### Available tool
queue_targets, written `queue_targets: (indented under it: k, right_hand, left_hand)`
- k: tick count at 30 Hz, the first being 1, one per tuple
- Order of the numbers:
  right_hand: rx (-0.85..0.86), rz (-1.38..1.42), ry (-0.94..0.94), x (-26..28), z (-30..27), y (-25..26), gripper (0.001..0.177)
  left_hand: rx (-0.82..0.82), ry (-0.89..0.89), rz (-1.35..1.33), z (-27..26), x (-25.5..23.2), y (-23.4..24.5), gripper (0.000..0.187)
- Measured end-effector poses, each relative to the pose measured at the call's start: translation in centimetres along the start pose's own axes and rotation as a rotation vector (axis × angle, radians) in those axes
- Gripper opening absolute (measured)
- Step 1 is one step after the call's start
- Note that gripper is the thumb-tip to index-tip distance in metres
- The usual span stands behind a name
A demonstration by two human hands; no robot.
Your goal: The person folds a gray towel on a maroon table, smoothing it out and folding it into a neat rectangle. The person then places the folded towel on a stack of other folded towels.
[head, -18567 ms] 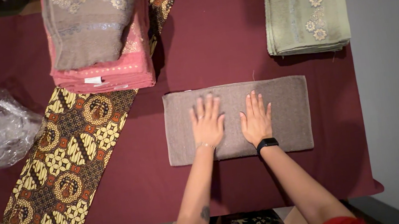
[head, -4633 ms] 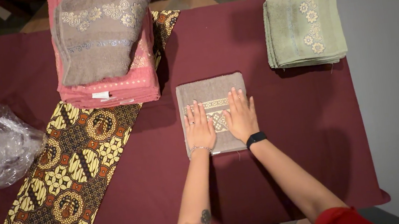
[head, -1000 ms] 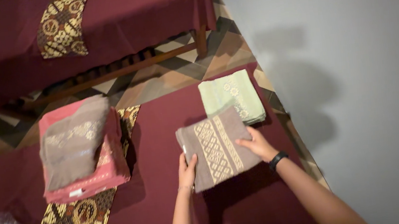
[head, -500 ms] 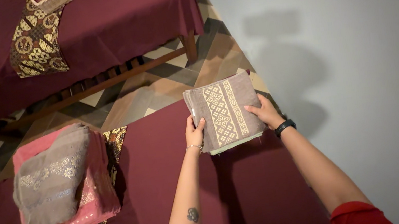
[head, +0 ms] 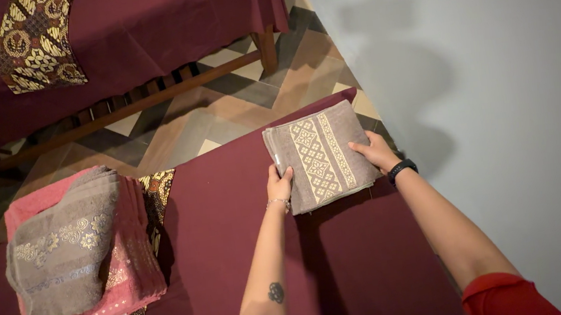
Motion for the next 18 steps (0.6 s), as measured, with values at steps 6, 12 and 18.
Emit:
queue_targets:
  k: [6,12,18]
  right_hand:
    - [0.153,0.579,-0.255,1.2,-5.9,-4.9,0.053]
    - [0.31,0.883,-0.475,-3.4,-15.0,-21.2,0.038]
    - [0.32,0.843,-0.678,-7.6,-18.6,-34.2,0.028]
  left_hand:
    - [0.146,-0.021,0.321,2.0,-6.7,5.8,0.037]
    - [0.001,0.042,1.16,2.0,-15.2,15.0,0.047]
    - [-0.076,-0.035,1.732,0.7,-16.2,14.6,0.056]
Point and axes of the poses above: each hand's wrist, its own z-axis towards the middle knuckle, its own y-axis out of the back of the hand, x = y × z, the point moved 6 cm from there along z, towards the middle knuckle, and after that the axes turned 9 degrees about y, right-handed, at the moved point
